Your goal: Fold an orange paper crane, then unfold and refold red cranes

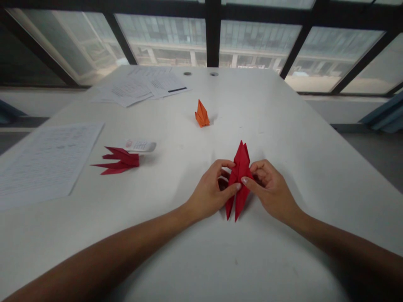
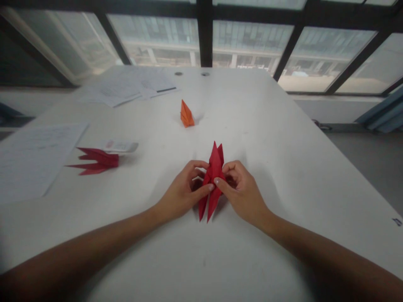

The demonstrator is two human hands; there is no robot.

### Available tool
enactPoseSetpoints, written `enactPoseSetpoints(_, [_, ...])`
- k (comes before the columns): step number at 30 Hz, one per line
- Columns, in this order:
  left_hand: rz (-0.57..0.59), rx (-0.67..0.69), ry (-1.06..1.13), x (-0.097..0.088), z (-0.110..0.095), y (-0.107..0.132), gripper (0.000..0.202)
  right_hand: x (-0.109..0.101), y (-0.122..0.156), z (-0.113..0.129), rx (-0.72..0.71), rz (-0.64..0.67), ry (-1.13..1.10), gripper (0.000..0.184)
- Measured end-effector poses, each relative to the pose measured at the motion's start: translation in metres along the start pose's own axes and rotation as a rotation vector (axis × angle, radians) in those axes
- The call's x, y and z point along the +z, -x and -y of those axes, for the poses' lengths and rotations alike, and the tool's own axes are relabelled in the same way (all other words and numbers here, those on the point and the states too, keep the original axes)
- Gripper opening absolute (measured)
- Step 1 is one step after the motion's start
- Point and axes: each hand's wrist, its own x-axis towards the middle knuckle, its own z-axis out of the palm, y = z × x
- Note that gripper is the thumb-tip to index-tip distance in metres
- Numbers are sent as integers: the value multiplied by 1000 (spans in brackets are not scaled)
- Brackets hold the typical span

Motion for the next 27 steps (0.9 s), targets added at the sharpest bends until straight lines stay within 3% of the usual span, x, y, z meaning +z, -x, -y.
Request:
enactPoseSetpoints(7, [3, 18, 196, -4, 0, -5, 37, 2, -2, -1, 55, -7, -94, 29])
enactPoseSetpoints(27, [13, -72, 424, -11, 7, -12, 36, -3, -8, -11, 44, -14, -98, 29])
